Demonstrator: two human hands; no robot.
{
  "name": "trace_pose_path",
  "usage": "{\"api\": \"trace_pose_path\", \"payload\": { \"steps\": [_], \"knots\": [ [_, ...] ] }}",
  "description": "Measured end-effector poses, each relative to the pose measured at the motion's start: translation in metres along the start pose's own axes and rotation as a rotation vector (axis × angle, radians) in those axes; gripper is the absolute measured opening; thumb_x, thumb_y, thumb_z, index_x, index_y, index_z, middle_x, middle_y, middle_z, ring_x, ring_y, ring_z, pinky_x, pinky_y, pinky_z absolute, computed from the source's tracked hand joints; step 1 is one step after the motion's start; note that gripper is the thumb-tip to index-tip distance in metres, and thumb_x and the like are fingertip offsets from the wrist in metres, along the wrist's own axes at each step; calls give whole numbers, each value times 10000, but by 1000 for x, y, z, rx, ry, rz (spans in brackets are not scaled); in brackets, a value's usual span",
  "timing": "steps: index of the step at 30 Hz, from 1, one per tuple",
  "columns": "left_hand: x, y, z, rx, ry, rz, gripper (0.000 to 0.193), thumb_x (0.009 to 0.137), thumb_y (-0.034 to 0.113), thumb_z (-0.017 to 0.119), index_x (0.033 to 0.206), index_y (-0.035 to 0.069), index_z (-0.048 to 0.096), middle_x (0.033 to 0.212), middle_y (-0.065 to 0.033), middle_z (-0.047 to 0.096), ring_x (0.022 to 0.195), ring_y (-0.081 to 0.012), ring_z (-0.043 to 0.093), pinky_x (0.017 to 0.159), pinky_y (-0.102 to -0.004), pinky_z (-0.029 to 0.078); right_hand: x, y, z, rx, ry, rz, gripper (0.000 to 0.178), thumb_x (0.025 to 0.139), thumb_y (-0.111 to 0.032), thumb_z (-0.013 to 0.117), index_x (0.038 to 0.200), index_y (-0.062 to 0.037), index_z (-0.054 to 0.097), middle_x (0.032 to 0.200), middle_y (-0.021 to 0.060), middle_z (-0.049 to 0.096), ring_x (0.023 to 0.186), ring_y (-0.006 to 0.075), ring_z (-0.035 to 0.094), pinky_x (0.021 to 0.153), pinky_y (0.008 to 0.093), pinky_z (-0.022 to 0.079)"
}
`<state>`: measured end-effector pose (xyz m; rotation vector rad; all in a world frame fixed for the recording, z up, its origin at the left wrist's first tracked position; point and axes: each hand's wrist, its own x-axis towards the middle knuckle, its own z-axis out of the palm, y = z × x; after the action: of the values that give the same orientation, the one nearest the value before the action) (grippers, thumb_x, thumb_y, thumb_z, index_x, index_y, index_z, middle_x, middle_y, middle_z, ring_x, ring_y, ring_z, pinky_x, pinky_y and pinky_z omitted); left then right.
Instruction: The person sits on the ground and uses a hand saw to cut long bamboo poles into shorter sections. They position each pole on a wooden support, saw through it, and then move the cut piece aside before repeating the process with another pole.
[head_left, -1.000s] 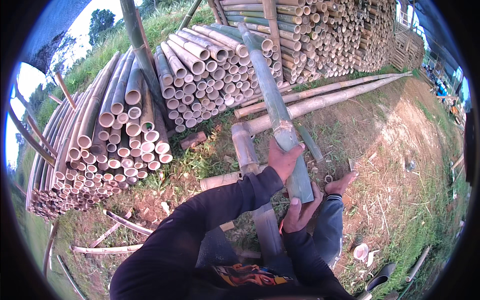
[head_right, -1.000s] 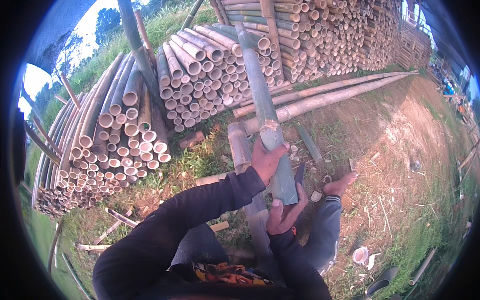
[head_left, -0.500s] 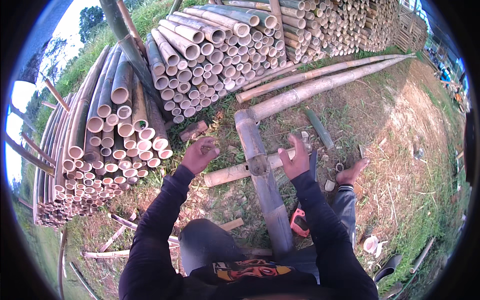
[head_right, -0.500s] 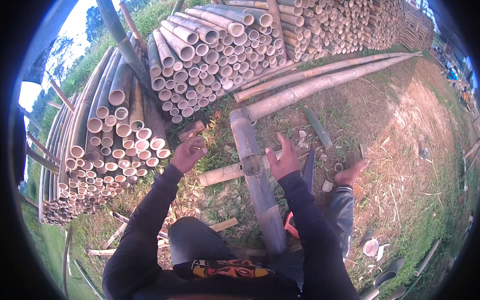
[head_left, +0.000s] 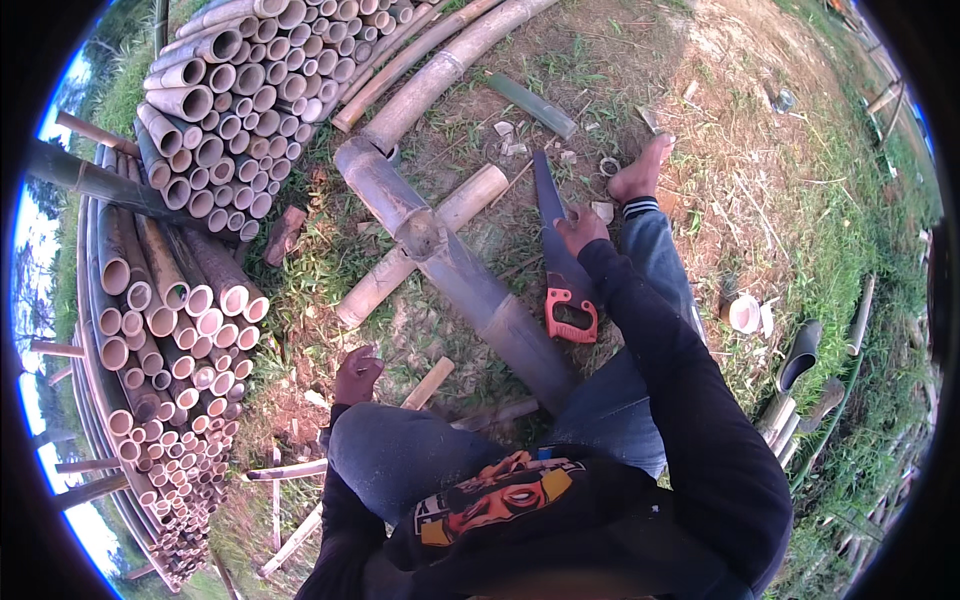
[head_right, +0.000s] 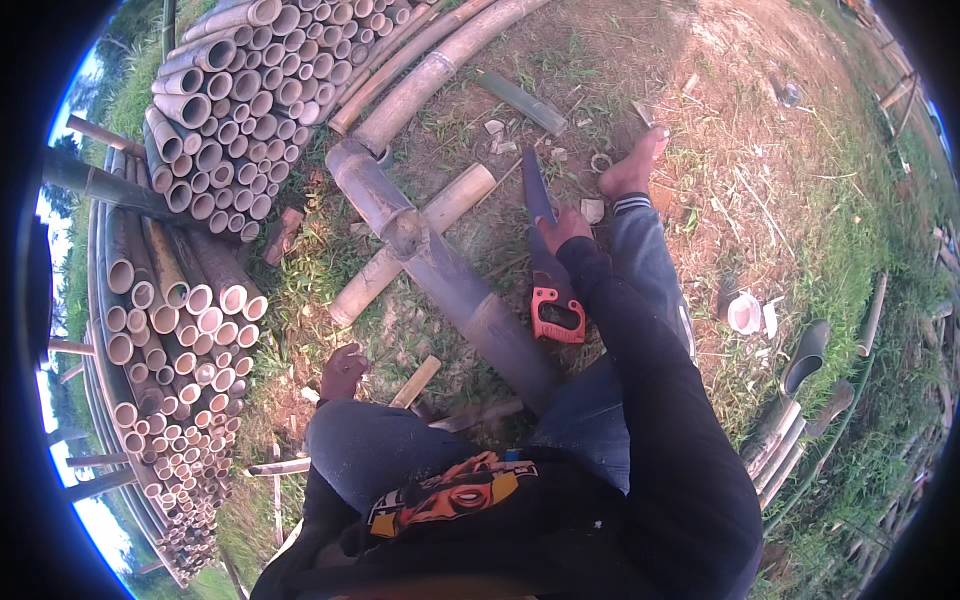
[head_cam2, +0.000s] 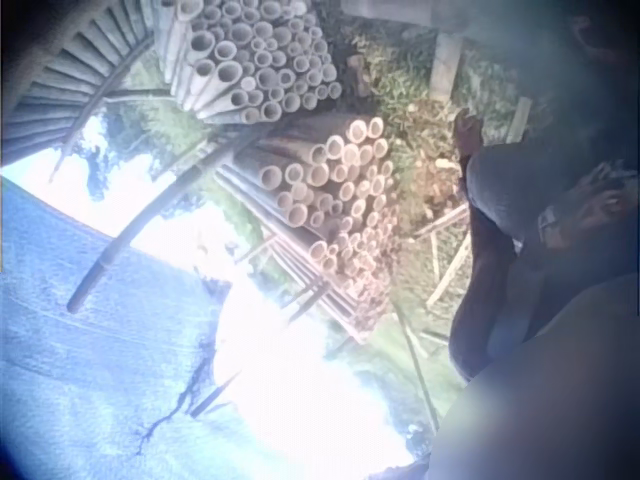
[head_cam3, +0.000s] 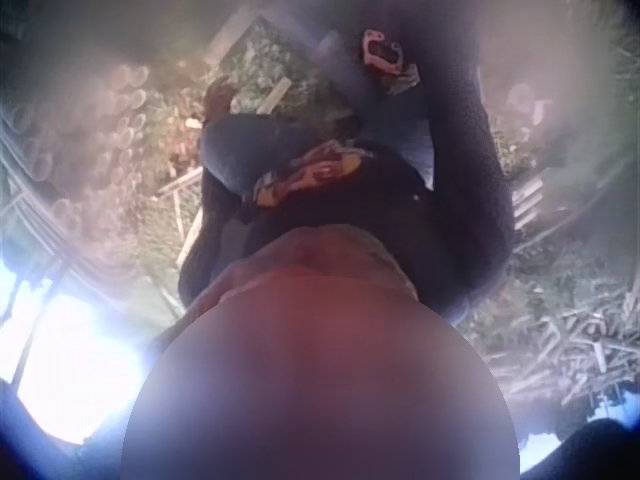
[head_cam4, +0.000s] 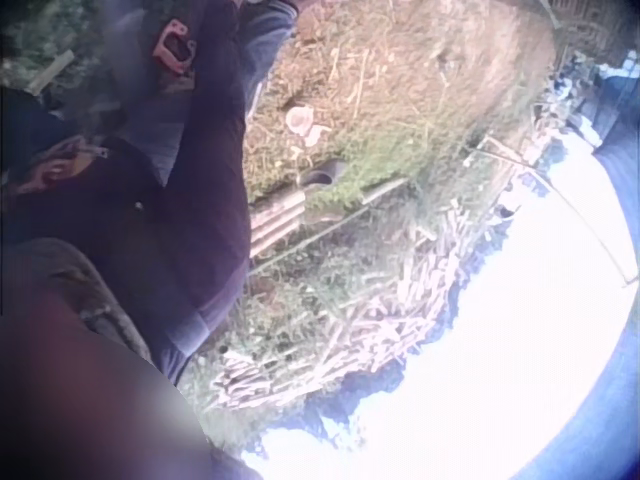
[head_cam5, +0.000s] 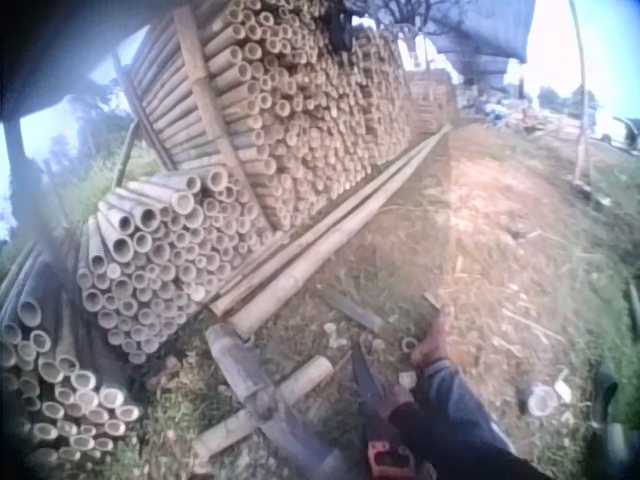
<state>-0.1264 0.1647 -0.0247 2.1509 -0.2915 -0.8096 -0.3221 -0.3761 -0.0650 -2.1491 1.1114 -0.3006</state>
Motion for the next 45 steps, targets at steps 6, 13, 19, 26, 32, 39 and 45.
{"api": "trace_pose_path", "payload": {
  "steps": [6, 13, 19, 26, 32, 39, 45],
  "knots": [
    [-1, -19, -7, 23, 30, -134, 525, 937, 303, 803, 1358, 33, 643, 1127, -122, 755, 1068, -217, 711, 929, -385, 569, 149, -14, -7, -278, 110, 83, 753, 874, -408, 773, 1448, 21, 541, 1394, 276, 631, 1258, 459, 635, 1043, 497, 541],
    [1, -34, -15, 146, 26, -149, 518, 972, 241, 736, 1407, 6, 581, 1164, -175, 732, 921, -209, 750, 740, -327, 610, 236, -23, 3, -350, 128, 258, 735, 862, -366, 781, 1511, -137, 522, 1532, 183, 529, 1357, 408, 573, 1163, 563, 411],
    [5, -42, -21, 89, 36, -266, 524, 940, 281, 789, 1373, 28, 638, 1185, -129, 735, 1115, -243, 702, 929, -397, 576, 231, -48, -12, -196, 241, -2, 612, 850, -363, 814, 1342, -86, 578, 1348, 191, 583, 1151, 407, 680, 988, 536, 547],
    [1, -46, -18, 96, 4, -241, 540, 933, 277, 797, 1389, 41, 631, 1212, -153, 726, 1095, -250, 713, 896, -395, 594, 181, -126, -78, -47, 476, -583, 613, 816, -304, 872, 1273, -35, 565, 1243, 174, 569, 1016, 383, 705, 867, 474, 611],
    [-9, -59, -20, 48, 60, -244, 613, 924, 322, 825, 1414, 29, 604, 1163, -183, 749, 1034, -225, 731, 749, -367, 644, 93, -145, -119, -11, 467, -810, 629, 773, -210, 900, 1283, -52, 567, 1160, 160, 562, 968, 366, 697, 823, 464, 607],
    [-5, -74, -21, -13, 28, -268, 653, 950, 309, 803, 1472, 23, 535, 1231, -197, 710, 983, -262, 745, 739, -389, 626, 30, -155, -143, 46, 476, -842, 567, 791, -199, 876, 1251, -53, 579, 1160, 146, 581, 976, 359, 692, 798, 446, 604],
    [-13, -73, -27, -120, 58, -254, 712, 910, 338, 857, 1457, 5, 545, 1115, -200, 750, 925, -246, 752, 757, -394, 615, -30, -163, -153, 62, 271, -877, 543, 782, -219, 849, 1227, -48, 588, 1146, 149, 599, 951, 355, 707, 781, 446, 609]
  ]
}}
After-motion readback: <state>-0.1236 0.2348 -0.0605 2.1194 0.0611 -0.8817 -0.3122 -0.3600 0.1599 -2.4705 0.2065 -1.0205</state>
